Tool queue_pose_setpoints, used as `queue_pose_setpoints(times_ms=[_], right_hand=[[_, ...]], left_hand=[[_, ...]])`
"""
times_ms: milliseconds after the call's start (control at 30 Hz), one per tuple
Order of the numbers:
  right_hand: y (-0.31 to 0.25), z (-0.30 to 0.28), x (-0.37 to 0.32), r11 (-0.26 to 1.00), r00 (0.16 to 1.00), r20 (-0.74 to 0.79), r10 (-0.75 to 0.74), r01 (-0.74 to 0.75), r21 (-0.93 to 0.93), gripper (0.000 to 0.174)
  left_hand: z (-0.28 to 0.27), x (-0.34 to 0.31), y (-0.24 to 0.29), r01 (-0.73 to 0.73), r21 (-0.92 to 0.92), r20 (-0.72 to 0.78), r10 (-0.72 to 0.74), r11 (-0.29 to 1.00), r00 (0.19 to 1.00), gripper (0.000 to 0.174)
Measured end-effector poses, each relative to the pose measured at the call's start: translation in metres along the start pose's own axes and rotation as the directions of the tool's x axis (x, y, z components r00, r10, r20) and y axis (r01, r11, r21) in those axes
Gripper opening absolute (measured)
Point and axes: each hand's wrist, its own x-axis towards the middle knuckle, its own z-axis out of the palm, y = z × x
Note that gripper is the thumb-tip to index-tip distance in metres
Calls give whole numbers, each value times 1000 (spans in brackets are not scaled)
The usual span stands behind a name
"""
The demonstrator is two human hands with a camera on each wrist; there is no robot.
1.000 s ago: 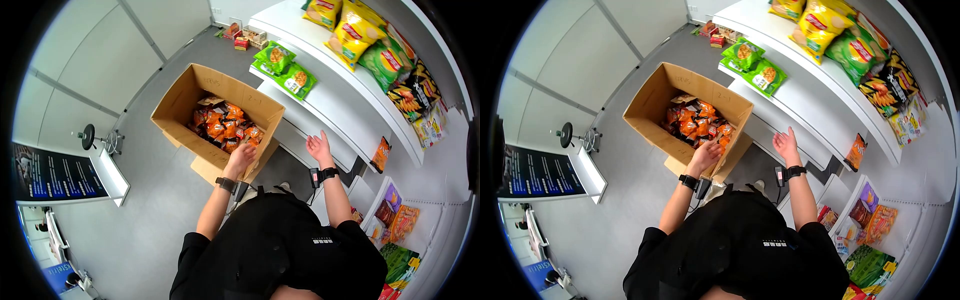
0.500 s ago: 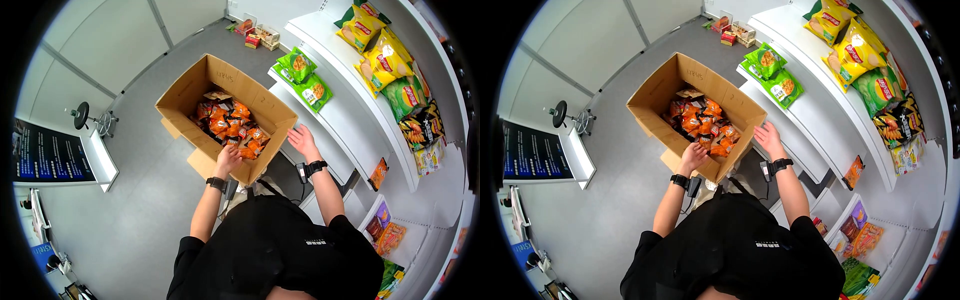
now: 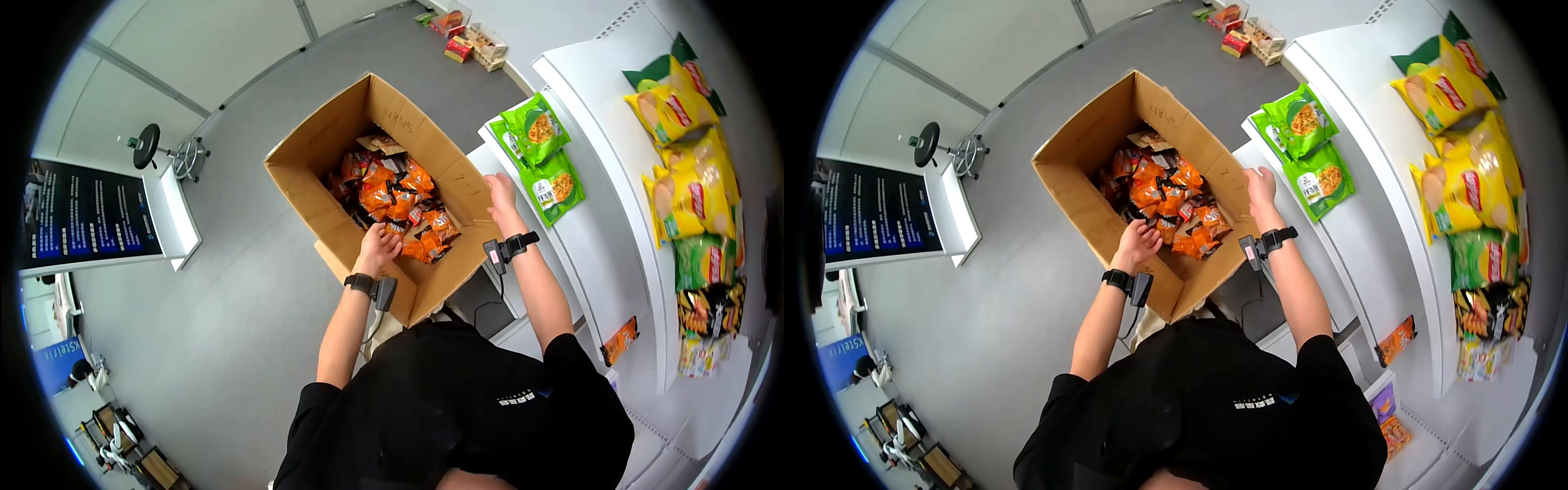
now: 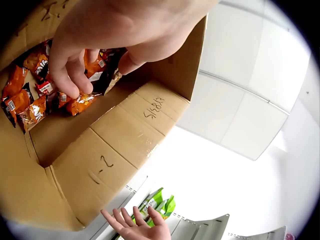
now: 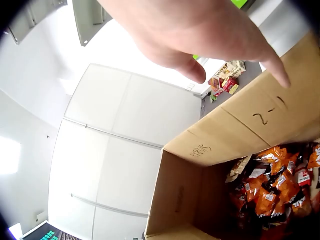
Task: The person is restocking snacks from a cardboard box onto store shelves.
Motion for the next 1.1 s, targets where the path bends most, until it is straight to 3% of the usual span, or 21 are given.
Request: queue_pose_setpoints(times_ms=[33,133,333,433,567,767,900,967,1000,1100], right_hand=[[-5,9,6,1000,997,-75,-8,6,-22,58],[11,25,49,949,973,-39,-226,211,-233,57],[27,49,82,797,986,115,-124,168,-580,46],[38,53,89,632,973,73,-219,198,-749,37],[34,46,97,654,965,200,-170,262,-710,31],[27,42,93,633,963,241,-124,264,-728,32],[28,40,93,625,959,257,-121,275,-731,33],[25,41,92,635,962,257,-91,255,-729,33],[19,44,88,639,970,236,-56,216,-738,33],[24,42,87,640,960,261,-97,261,-722,33]], left_hand=[[5,8,1,4,-8,-37,-4,1000,999,62],[18,28,5,14,-34,-105,-17,999,994,55],[29,67,2,2,-135,-249,-36,991,968,63],[19,86,-1,10,-158,-277,-54,987,959,63],[1,125,-8,44,-111,-292,-75,993,954,65],[-13,228,-17,150,-71,-336,-165,986,927,26],[-23,290,-21,99,24,-339,-85,995,937,38],[-16,301,-15,84,-22,-385,-86,996,919,30],[-24,316,-19,62,-28,-340,-68,998,938,29],[-12,324,-8,58,-5,-415,-55,998,908,32]])
